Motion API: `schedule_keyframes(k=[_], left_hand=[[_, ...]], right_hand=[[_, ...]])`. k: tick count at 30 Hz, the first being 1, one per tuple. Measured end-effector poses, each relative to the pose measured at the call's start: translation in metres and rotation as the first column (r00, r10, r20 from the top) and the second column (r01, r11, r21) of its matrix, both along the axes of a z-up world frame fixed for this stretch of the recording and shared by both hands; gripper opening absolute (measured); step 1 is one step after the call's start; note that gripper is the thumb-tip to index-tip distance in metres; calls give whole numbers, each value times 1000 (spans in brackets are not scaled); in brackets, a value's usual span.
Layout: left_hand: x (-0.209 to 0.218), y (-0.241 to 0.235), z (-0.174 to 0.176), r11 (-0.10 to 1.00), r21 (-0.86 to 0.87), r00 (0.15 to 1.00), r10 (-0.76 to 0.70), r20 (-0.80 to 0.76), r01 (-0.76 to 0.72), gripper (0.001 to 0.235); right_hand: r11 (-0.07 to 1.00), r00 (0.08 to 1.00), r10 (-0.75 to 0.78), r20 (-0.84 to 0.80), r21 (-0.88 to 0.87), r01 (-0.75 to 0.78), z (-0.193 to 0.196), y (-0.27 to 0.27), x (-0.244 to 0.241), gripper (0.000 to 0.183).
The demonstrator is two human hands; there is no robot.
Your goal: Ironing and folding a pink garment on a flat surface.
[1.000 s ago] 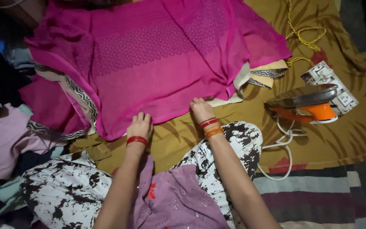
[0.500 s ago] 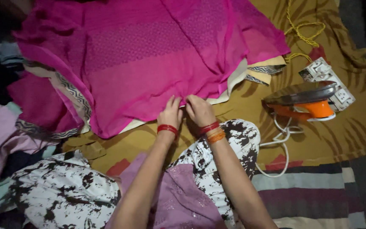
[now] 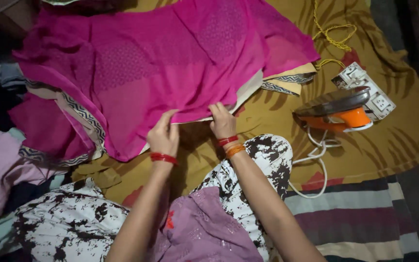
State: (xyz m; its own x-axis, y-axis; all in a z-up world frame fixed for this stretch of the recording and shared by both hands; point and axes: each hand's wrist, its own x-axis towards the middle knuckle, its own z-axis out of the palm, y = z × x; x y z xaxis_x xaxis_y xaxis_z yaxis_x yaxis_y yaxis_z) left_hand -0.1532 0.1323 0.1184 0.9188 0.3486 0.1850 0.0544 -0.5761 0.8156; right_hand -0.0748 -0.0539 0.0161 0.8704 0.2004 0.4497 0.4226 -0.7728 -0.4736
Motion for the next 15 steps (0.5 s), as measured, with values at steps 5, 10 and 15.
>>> schedule_keyframes(k=[5, 10, 15], left_hand=[[-20, 41, 39, 1000, -3, 978, 22, 205, -22, 25], [-31, 101, 63, 989, 146, 892, -44, 450, -25, 16], [-48, 172, 61, 993, -25, 933, 117, 341, -115, 30]], right_hand=[[998, 998, -22, 63, 56, 19, -4, -5, 11, 45], [998, 997, 57, 43, 0, -57, -7, -22, 22, 44], [978, 990, 77, -119, -185, -98, -12, -41, 33, 37]])
